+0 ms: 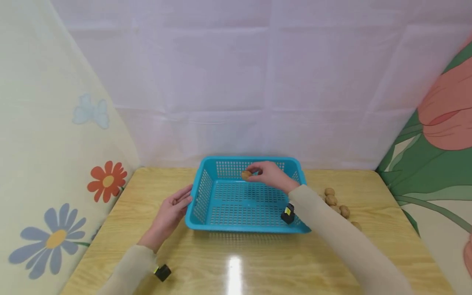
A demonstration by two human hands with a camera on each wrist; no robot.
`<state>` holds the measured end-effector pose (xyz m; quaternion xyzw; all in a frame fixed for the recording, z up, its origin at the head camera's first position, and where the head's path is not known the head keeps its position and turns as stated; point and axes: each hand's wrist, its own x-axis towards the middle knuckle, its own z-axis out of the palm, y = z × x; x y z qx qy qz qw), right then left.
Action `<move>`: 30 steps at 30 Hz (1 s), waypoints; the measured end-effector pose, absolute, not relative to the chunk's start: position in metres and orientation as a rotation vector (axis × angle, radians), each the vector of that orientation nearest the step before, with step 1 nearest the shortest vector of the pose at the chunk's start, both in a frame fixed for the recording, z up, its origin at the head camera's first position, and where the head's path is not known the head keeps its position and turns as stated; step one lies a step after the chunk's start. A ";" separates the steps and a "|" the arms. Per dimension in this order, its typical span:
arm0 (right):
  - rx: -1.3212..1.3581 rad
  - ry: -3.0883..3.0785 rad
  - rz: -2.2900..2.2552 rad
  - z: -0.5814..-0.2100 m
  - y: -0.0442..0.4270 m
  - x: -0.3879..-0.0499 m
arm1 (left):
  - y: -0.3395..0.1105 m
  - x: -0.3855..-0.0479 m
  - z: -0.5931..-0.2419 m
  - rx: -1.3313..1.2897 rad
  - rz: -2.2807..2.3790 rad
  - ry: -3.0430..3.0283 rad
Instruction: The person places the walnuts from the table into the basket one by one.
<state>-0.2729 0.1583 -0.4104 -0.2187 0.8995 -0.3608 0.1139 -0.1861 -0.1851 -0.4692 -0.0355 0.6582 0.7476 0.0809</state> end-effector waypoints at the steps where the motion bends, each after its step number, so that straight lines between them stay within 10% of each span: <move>1: -0.643 2.624 -1.057 -0.412 0.152 -0.276 | -0.186 -0.186 -0.469 -0.103 2.235 1.967; 30: -0.647 2.603 -0.960 -0.469 0.082 -0.296 | -0.180 -0.180 -0.473 -0.087 2.261 1.937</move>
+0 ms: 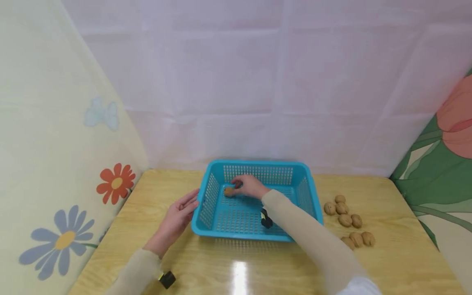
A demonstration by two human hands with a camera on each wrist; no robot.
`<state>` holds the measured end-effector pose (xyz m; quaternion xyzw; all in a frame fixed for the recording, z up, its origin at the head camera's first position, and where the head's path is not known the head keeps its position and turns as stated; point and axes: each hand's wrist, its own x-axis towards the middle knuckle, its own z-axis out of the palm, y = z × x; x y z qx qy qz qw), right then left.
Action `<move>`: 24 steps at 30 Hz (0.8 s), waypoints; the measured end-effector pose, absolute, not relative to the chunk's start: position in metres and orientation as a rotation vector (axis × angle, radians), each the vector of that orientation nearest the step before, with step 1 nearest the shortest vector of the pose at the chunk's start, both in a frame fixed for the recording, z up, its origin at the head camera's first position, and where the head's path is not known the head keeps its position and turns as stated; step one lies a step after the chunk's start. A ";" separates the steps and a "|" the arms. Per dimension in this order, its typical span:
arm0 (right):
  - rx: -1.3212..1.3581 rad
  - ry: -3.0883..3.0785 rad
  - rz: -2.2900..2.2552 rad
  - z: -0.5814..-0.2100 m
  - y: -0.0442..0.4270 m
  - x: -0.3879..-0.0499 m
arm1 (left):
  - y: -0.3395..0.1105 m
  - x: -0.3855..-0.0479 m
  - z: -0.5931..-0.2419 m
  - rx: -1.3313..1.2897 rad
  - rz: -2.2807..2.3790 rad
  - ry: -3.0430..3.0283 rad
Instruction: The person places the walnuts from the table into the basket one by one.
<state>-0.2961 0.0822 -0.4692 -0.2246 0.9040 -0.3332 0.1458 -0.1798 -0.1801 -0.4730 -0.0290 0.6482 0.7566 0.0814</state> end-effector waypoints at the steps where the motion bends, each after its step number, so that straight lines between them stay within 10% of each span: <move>1: -0.636 2.598 -0.967 -0.467 0.087 -0.294 | -0.179 -0.179 -0.474 -0.084 2.259 1.931; 24: -0.668 2.715 -1.072 -0.397 0.194 -0.241 | -0.178 -0.177 -0.474 -0.077 2.276 1.932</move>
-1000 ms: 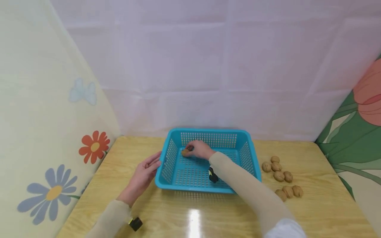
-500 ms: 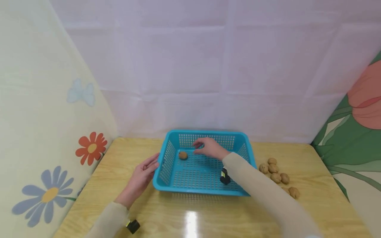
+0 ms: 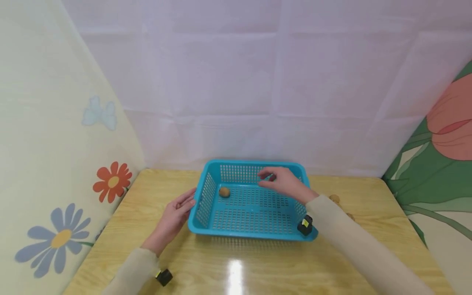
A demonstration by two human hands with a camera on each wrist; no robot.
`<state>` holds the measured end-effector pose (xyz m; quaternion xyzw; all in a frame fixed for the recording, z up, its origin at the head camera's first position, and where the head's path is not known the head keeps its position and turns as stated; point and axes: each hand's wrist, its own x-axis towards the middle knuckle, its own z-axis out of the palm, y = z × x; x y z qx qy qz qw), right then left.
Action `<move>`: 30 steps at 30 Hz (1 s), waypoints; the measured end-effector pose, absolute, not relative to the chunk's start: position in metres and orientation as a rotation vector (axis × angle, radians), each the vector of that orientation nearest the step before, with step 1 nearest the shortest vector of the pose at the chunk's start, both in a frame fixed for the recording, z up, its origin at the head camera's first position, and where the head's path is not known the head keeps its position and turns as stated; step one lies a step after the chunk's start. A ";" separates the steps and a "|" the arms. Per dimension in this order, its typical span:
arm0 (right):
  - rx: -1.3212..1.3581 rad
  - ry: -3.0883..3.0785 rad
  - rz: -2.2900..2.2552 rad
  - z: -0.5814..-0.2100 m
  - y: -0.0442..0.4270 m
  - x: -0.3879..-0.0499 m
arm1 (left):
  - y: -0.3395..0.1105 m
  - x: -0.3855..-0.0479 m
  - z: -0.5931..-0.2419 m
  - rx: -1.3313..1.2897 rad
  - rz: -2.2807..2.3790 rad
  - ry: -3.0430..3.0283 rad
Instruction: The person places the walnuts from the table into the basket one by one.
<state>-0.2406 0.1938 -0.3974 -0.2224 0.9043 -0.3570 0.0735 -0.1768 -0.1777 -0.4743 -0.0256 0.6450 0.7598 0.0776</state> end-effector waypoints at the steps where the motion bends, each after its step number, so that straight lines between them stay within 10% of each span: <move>1: -0.685 2.724 -1.090 -0.397 0.200 -0.238 | -0.178 -0.177 -0.475 -0.072 2.272 1.940; 30: -0.452 2.958 -1.054 -0.425 0.364 -0.159 | -0.177 -0.178 -0.475 -0.105 2.272 1.960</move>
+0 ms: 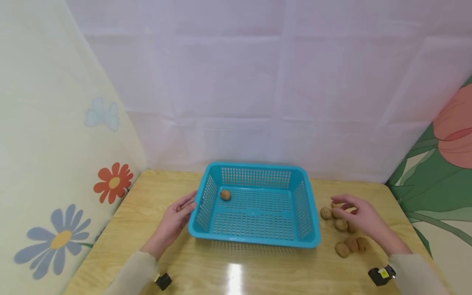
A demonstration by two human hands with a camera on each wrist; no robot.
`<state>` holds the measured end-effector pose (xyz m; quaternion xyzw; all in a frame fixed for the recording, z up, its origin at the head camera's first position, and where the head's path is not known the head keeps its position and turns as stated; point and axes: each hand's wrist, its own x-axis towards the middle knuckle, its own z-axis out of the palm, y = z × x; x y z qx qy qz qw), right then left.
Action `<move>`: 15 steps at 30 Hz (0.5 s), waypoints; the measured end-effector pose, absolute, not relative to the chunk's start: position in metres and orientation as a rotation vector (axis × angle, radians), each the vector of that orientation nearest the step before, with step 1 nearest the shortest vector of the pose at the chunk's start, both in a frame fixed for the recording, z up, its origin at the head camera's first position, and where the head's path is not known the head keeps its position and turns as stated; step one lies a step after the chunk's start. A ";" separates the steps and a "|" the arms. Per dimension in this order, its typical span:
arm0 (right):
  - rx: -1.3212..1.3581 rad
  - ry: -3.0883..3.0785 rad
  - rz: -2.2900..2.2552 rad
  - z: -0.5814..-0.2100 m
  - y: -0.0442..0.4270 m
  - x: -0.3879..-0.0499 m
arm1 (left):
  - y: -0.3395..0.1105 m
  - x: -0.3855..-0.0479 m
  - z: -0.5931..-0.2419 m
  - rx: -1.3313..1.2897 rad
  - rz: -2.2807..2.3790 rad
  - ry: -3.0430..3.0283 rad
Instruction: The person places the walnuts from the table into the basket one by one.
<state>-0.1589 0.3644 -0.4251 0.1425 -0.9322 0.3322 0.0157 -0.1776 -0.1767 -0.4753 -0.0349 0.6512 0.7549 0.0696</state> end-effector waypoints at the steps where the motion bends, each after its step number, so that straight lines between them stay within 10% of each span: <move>1: 0.436 -2.909 1.034 -0.430 0.370 -0.157 | -0.177 -0.177 -0.476 -0.115 2.278 1.955; 15: 0.166 -3.042 0.968 -0.468 0.425 -0.127 | -0.177 -0.174 -0.475 -0.037 2.301 1.934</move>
